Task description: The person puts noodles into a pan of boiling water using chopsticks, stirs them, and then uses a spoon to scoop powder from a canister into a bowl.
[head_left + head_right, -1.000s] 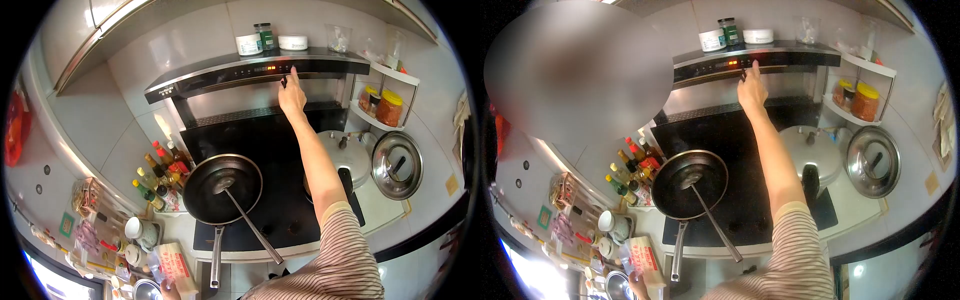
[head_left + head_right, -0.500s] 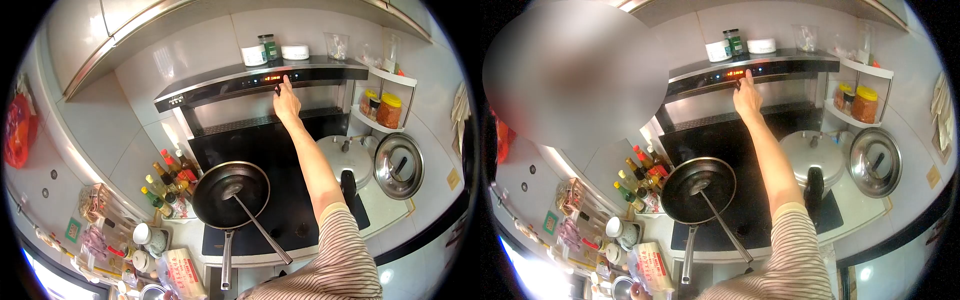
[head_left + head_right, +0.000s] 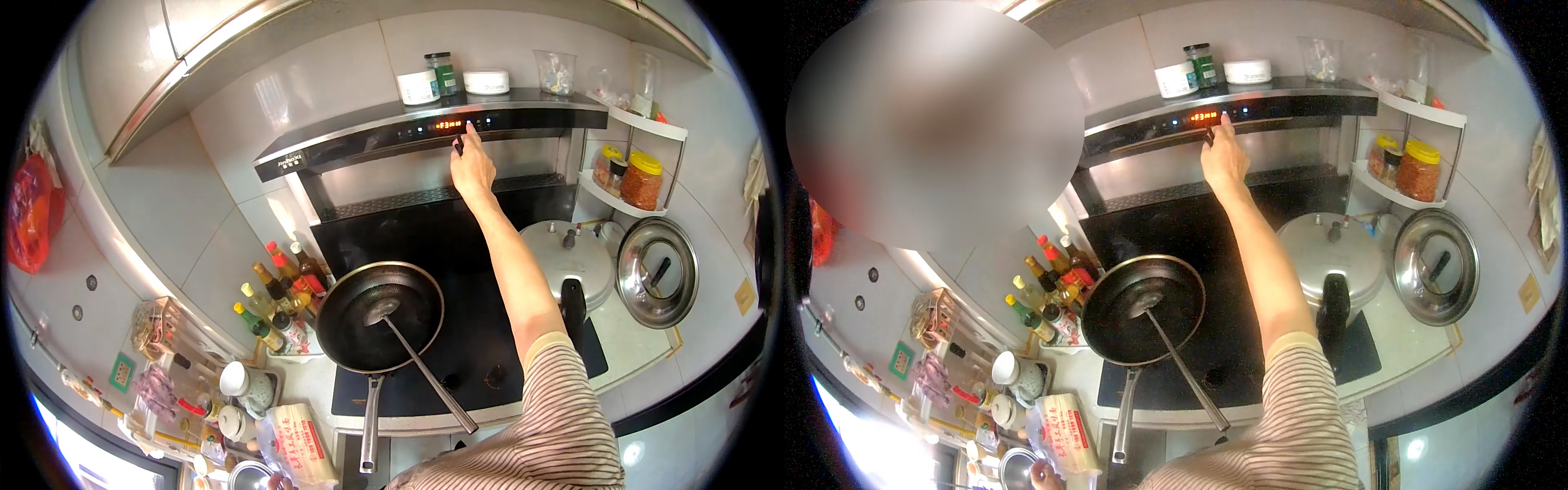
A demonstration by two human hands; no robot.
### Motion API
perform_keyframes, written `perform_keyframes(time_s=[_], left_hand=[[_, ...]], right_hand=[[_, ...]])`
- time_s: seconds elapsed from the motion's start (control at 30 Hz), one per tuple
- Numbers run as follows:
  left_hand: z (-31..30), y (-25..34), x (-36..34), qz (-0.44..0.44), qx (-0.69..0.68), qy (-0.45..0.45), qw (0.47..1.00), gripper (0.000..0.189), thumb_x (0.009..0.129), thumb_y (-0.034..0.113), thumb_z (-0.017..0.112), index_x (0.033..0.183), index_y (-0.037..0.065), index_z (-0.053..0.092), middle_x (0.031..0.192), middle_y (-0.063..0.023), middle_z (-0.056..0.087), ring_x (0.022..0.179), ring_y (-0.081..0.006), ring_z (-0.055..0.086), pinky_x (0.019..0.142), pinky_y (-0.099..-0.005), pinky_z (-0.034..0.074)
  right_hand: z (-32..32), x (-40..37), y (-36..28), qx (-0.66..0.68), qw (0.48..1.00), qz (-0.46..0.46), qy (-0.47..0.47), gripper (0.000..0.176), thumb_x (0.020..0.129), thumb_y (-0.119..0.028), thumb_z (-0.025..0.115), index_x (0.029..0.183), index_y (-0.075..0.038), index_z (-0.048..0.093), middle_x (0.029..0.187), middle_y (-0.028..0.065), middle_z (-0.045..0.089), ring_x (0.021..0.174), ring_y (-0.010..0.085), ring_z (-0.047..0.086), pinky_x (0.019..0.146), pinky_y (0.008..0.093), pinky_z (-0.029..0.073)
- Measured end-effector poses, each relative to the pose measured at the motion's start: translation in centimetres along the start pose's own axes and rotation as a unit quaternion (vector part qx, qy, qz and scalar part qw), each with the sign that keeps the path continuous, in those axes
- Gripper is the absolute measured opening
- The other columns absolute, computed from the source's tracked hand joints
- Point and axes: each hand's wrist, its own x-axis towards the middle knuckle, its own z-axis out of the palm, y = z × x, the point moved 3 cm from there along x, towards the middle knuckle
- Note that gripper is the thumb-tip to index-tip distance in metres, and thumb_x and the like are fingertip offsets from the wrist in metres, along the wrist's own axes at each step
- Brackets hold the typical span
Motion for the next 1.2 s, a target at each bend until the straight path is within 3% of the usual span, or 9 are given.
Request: perform_keyframes(time_s=[0.2,0.27,0.3,0.33,0.4,0.7,0.9,1.13,1.2], left_hand=[[0.5,2.2,-0.6,0.030,0.169,-0.004,0.985,0.027,0.081,0.020,0.065,0.108,0.015,0.062,0.071,-0.0042,0.059,0.047,-0.0106,0.049,0.039,-0.0230,0.038],[0.9,-1.8,2.6,-0.061,0.047,-0.007,0.997,0.042,0.069,0.001,0.064,0.109,-0.001,0.056,0.098,-0.0125,0.061,0.091,-0.0250,0.057,0.080,-0.0333,0.046],[1.3,-2.7,2.8,0.069,0.074,-0.037,0.994,0.041,0.075,0.008,0.064,0.113,-0.001,0.052,0.112,-0.0176,0.053,0.101,-0.0327,0.052,0.094,-0.0389,0.037],[2.1,-1.5,2.4,0.042,0.107,-0.035,0.993,0.044,0.079,0.007,0.063,0.118,-0.003,0.048,0.120,-0.0171,0.047,0.106,-0.0326,0.050,0.097,-0.0384,0.035],[2.1,-3.2,3.9,0.119,0.256,-0.055,0.958,0.053,0.075,0.015,0.069,0.120,-0.003,0.047,0.120,-0.0199,0.049,0.110,-0.0344,0.048,0.096,-0.0399,0.037],[4.4,2.7,4.0,-0.019,0.413,-0.034,0.910,0.039,0.068,0.028,0.068,0.102,0.008,0.063,0.084,-0.0151,0.064,0.086,-0.0305,0.060,0.075,-0.0395,0.048],[7.2,4.0,0.6,0.277,0.418,-0.103,0.859,0.013,0.069,0.013,0.064,0.078,0.004,0.064,0.076,-0.0129,0.062,0.080,-0.0310,0.055,0.077,-0.0389,0.044],[6.3,3.5,-0.8,0.271,0.273,-0.024,0.923,0.030,0.074,0.005,0.061,0.103,-0.002,0.053,0.099,-0.0173,0.057,0.091,-0.0326,0.053,0.089,-0.0411,0.039],[4.1,2.0,-1.8,0.149,0.123,0.059,0.979,0.031,0.079,0.009,0.061,0.106,-0.003,0.052,0.103,-0.0144,0.056,0.091,-0.0284,0.054,0.089,-0.0395,0.040]], right_hand=[[-0.1,-1.0,-0.5,0.025,0.998,-0.030,0.045,0.025,0.083,-0.016,0.055,0.106,-0.009,0.057,0.133,0.0034,0.045,0.102,0.0304,0.057,0.086,0.0410,0.045],[0.2,-1.8,-1.0,0.051,0.995,-0.058,0.064,0.021,0.085,-0.018,0.053,0.104,-0.010,0.057,0.118,0.0044,0.056,0.098,0.0315,0.058,0.083,0.0423,0.046],[0.4,-2.4,-1.6,0.082,0.992,-0.077,0.056,0.019,0.086,-0.019,0.051,0.102,-0.010,0.058,0.106,0.0074,0.063,0.094,0.0330,0.059,0.081,0.0438,0.046],[-0.6,-3.4,-3.3,0.008,0.997,-0.078,0.017,0.017,0.089,-0.023,0.047,0.097,-0.011,0.058,0.080,0.0100,0.065,0.077,0.0302,0.063,0.070,0.0428,0.048],[0.4,-5.1,-4.1,0.123,0.986,-0.109,-0.039,0.023,0.092,-0.030,0.047,0.091,-0.011,0.059,0.074,0.0063,0.061,0.055,0.0142,0.058,0.051,0.0297,0.046],[-8.6,-15.4,-12.5,0.438,0.854,-0.102,-0.264,0.017,0.088,-0.010,0.048,0.098,-0.002,0.059,0.085,0.0077,0.063,0.047,0.0042,0.043,0.044,0.0157,0.032],[-12.4,-18.0,-13.9,0.549,0.776,-0.064,-0.303,0.019,0.089,-0.008,0.042,0.104,0.002,0.051,0.083,0.0129,0.056,0.045,0.0076,0.038,0.046,0.0165,0.031],[-14.2,-25.3,-23.2,0.769,0.539,-0.052,-0.340,0.009,0.086,0.001,0.036,0.082,-0.005,0.041,0.074,0.0098,0.035,0.052,0.0126,0.032,0.049,0.0230,0.027],[-14.1,-26.6,-23.8,0.744,0.582,-0.058,-0.325,0.007,0.086,0.000,0.038,0.082,-0.006,0.040,0.074,0.0094,0.035,0.052,0.0126,0.032,0.049,0.0230,0.027]])
